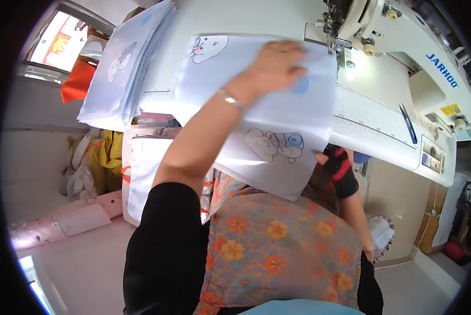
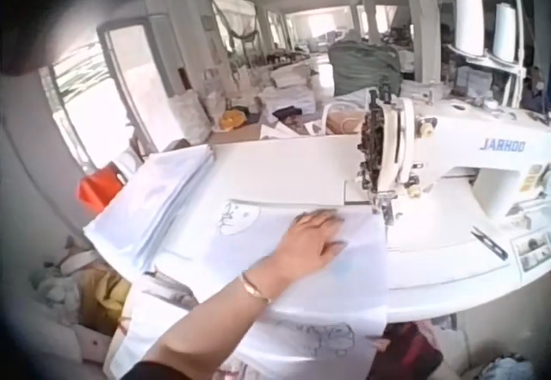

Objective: Using an industrial sewing machine to stitch the edges of printed fabric panels to create bags or pillowcases.

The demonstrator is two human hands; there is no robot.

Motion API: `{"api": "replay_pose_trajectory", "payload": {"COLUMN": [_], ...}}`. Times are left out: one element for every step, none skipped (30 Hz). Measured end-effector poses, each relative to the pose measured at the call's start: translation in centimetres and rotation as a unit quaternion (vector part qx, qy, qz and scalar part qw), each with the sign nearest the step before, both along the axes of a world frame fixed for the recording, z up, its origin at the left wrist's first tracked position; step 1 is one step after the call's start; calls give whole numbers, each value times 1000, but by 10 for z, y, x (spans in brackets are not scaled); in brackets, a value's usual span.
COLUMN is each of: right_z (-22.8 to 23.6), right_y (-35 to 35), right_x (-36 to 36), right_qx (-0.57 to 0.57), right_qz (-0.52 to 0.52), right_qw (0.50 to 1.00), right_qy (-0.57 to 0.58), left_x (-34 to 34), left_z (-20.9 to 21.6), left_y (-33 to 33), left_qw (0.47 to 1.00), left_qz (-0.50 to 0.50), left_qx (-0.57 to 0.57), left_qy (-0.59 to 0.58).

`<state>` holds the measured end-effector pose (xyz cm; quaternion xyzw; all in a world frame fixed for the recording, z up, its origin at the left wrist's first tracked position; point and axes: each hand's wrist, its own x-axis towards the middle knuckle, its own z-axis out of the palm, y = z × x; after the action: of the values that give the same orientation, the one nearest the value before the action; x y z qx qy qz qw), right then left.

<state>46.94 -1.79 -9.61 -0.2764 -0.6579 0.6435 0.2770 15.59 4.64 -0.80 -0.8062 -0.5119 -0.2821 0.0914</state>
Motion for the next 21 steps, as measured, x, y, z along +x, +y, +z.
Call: {"api": "replay_pose_trajectory", "payload": {"right_z": [-11, -22, -32, -43, -52, -59, -63, -63, -59, -51, -40, -25, -11, 3, 16, 27, 36, 41, 44, 45, 45], "right_y": [4, 5, 6, 6, 5, 4, 0, -4, -9, -18, -24, -35, -38, -40, -44, -46, -51, -54, -57, -59, -61], "right_x": [-4, -8, -14, -22, -32, -43, -49, -53, -55, -49, -44, -39, -36, -36, -35, -35, -35, -35, -36, -36, -36], "right_qx": [-8, -30, -46, -43, -49, 32, 82, 127, 128, 1, -125, -92, -96, -96, -98, -96, -117, -127, -137, -160, -195], "right_qz": [-2, 9, 18, 21, 47, 48, 62, 71, 72, 39, 6, 22, 3, 23, 36, 42, 35, 32, 27, 23, 13], "right_qw": [1000, 999, 998, 999, 996, 998, 994, 988, 988, 997, 989, 990, 993, 995, 994, 995, 993, 991, 990, 987, 981], "right_qy": [-13, 0, 26, 20, 57, 40, 42, 47, 47, 64, 81, 108, 71, 32, 26, -7, -5, 19, -1, 8, -17], "left_x": [-21, -45, -76, -100, -125, -140, -151, -160, -166, -168, -166, -167, -166, -162, -159, -157, -156, -154, -149, -144, -134], "left_z": [0, 0, 7, 9, 15, 14, 14, 15, 18, 19, 20, 23, 26, 23, 22, 19, 19, 21, 23, 27, 32], "left_y": [-17, -35, -48, -66, -78, -89, -96, -95, -93, -89, -84, -80, -76, -75, -74, -74, -75, -75, -74, -74, -74], "left_qw": [997, 991, 982, 970, 943, 947, 951, 952, 941, 924, 931, 921, 906, 907, 907, 902, 896, 892, 883, 872, 874], "left_qz": [71, 130, 186, 244, 318, 310, 301, 293, 326, 365, 353, 370, 396, 402, 395, 403, 400, 410, 420, 431, 430], "left_qx": [21, 43, -32, 1, -95, -78, -58, -70, -78, -112, -88, -124, -151, -118, -138, -110, -85, -80, -99, -121, -117], "left_qy": [-5, -8, 4, 15, -13, -31, -47, -50, -37, -23, -24, -13, 0, 51, 48, 110, 176, 172, 183, 195, 194]}}
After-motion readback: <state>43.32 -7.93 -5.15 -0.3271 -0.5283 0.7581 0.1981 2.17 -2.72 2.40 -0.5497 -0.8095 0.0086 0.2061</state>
